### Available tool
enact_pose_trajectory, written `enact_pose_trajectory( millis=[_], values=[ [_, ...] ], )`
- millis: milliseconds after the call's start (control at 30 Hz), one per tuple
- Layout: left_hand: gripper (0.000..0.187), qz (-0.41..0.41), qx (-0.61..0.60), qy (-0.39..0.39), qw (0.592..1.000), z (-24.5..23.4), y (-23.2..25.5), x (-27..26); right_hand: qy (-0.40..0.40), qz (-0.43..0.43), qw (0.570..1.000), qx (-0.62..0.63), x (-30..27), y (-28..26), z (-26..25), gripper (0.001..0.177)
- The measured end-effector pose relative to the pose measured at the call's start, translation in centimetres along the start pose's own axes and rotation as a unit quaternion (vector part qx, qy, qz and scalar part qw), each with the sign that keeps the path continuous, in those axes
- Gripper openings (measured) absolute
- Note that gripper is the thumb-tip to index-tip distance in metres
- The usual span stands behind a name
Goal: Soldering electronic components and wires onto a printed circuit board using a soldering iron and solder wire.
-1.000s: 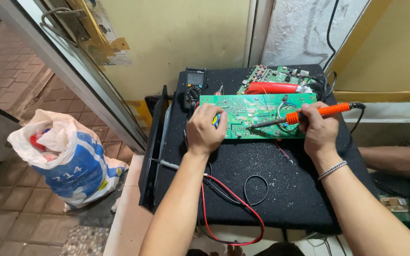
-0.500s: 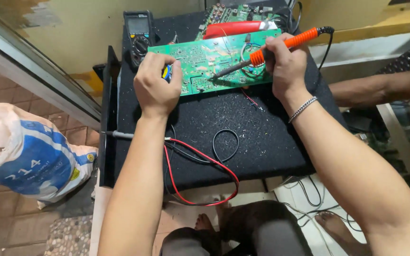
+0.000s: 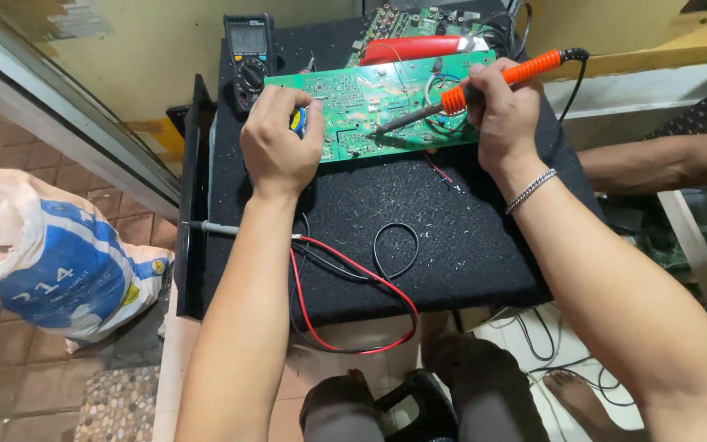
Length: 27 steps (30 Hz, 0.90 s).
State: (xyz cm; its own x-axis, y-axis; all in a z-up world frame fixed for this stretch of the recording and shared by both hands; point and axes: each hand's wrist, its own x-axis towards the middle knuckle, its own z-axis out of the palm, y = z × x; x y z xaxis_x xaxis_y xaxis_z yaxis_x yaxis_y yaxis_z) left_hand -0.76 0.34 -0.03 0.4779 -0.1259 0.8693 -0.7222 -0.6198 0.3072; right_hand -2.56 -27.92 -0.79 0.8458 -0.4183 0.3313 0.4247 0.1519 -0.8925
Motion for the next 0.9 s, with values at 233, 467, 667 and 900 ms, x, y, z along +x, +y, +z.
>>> enact_pose_trajectory(
  millis=[233,467,667,900],
  values=[
    [0.009,-0.001,-0.003,-0.007,1.000,-0.3,0.5,0.2,-0.001,-0.004,1.000,-0.013,-0.4,-0.6,0.2,0.024],
    [0.010,-0.016,0.003,-0.001,1.000,-0.2,0.5,0.1,-0.001,-0.003,1.000,-0.008,-0.2,-0.3,0.1,0.025],
    [0.007,-0.019,-0.003,0.015,1.000,0.7,-0.9,-0.3,0.002,-0.038,0.999,-0.034,0.4,0.8,-0.1,0.024],
    [0.007,-0.013,-0.014,0.046,0.999,1.1,-1.4,-0.4,0.002,-0.059,0.997,-0.053,0.9,1.9,-0.6,0.025]
  ],
)
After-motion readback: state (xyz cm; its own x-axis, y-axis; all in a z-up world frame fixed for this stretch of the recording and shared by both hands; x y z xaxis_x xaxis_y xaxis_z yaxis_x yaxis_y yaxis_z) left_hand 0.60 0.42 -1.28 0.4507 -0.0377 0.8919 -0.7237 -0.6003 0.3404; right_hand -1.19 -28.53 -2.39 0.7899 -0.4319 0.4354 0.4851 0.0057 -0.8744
